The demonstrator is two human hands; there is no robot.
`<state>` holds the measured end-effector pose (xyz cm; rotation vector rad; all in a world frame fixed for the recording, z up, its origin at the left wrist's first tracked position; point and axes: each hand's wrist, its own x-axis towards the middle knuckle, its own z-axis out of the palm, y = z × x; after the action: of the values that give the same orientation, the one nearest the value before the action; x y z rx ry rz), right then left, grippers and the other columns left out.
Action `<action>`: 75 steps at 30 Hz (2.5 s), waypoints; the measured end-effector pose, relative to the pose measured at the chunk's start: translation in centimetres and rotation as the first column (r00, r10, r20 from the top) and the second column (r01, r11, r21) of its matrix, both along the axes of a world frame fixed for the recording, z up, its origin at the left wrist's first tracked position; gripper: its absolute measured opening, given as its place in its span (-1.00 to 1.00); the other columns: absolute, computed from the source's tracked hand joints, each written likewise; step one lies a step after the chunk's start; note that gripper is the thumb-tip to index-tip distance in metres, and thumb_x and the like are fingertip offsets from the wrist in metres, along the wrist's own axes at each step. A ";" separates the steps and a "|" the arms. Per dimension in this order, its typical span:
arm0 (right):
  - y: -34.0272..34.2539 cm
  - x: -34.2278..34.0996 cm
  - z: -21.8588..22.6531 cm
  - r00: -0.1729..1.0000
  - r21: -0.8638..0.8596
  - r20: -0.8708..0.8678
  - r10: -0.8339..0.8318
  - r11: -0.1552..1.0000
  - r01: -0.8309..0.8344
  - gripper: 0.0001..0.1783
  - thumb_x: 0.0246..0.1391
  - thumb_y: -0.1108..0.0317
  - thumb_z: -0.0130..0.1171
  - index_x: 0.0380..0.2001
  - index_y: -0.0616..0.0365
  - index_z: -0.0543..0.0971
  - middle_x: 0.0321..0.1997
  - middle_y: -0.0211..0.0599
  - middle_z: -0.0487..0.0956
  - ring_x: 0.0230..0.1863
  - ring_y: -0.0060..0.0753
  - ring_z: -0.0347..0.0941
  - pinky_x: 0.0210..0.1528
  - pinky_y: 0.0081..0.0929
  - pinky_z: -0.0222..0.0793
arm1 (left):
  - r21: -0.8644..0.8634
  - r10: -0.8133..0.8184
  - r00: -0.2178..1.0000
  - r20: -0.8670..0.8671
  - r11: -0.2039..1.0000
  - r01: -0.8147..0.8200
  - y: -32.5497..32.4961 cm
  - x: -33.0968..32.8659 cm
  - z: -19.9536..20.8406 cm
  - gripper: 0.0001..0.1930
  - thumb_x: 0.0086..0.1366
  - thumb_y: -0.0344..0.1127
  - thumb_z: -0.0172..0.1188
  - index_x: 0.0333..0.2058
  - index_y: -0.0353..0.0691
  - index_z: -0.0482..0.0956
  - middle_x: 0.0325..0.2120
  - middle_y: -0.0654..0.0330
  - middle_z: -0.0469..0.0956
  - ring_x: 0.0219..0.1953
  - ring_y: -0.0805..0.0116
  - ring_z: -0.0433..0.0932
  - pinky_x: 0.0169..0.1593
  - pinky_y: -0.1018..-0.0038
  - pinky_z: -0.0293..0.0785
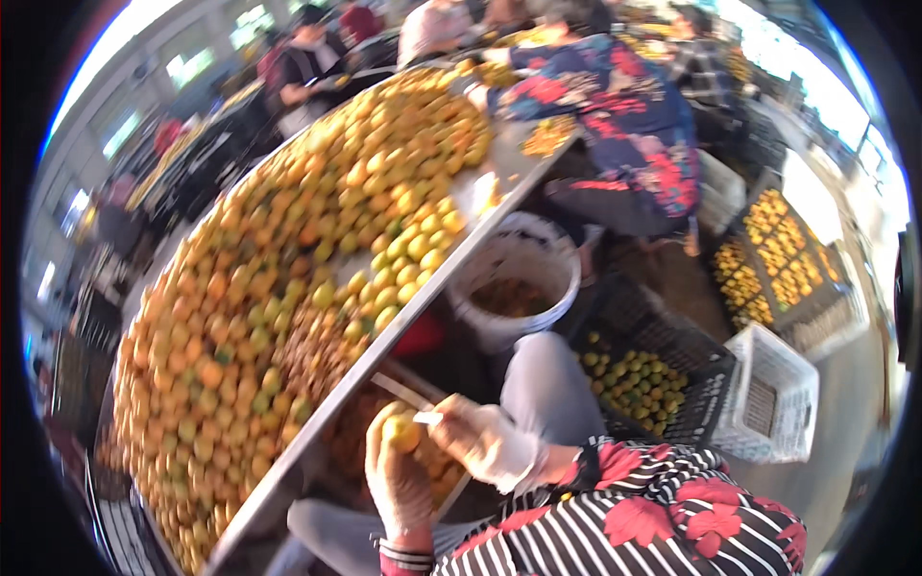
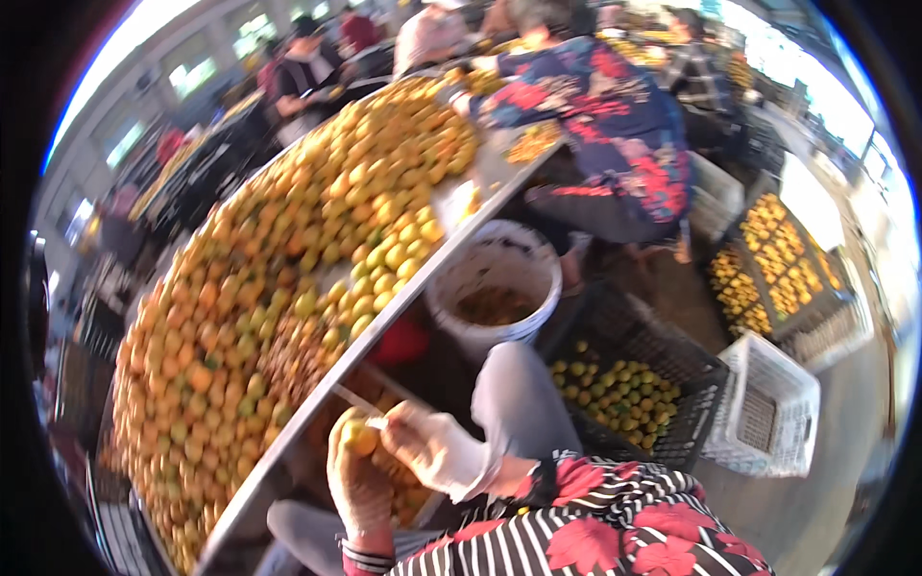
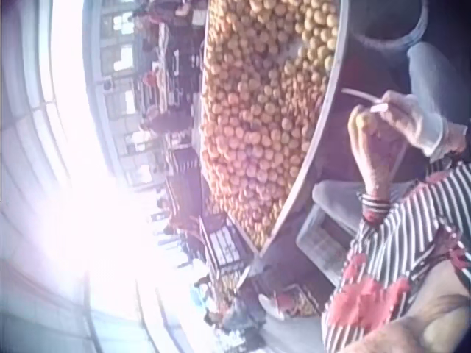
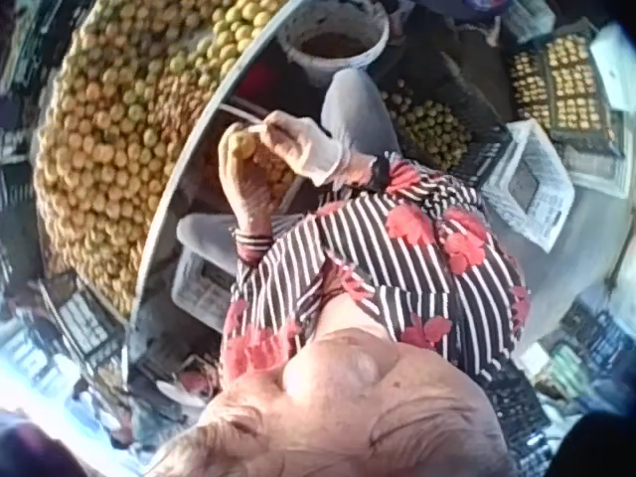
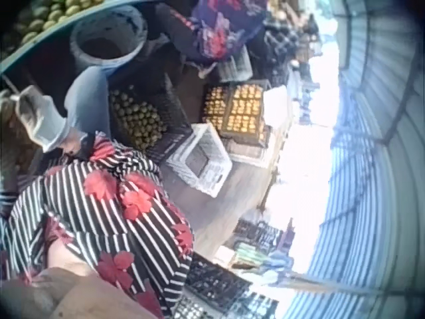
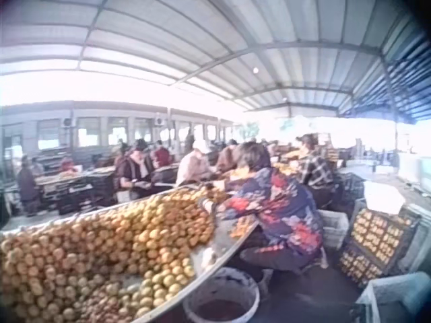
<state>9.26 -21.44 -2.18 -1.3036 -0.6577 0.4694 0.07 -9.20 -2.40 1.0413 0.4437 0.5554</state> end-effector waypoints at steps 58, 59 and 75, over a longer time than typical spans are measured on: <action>0.3 -0.8 -1.1 0.689 0.081 -0.251 0.680 0.724 -0.685 -0.72 0.42 0.20 0.05 -0.07 0.21 0.54 -0.33 -0.34 0.52 -0.28 -0.45 0.45 -0.23 -0.48 0.36 | 0.322 0.005 1.000 0.027 0.947 -0.014 1.2 -2.7 1.1 -0.36 0.43 -0.04 0.10 0.34 -0.29 0.26 -0.18 0.16 0.50 -0.13 0.33 0.49 0.18 0.34 0.41; 0.9 -1.3 -1.2 0.724 0.087 -0.156 0.672 0.739 -0.668 -0.78 0.38 0.26 0.10 -0.11 0.20 0.55 -0.31 -0.28 0.55 -0.27 -0.36 0.49 -0.22 -0.42 0.39 | 0.064 -0.018 0.995 0.102 0.998 0.012 1.2 -3.1 0.8 -0.32 0.44 0.04 0.13 0.35 -0.28 0.25 -0.18 0.18 0.50 -0.15 0.34 0.50 0.12 0.37 0.46; 1.7 -2.6 0.7 0.879 -0.364 0.400 0.261 0.925 -0.109 -0.84 0.39 0.34 0.11 -0.20 0.23 0.46 -0.49 0.02 0.55 -0.43 0.21 0.56 -0.46 -0.15 0.37 | -0.374 0.163 0.951 0.261 0.926 -0.056 0.9 -3.2 -0.2 -0.49 0.44 -0.12 0.22 0.24 -0.27 0.41 0.01 0.07 0.59 0.00 0.22 0.60 0.12 0.28 0.56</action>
<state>6.68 -19.71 -1.50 -1.7000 -1.1329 0.4570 -3.16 -8.29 -2.61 0.5699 0.3312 0.6859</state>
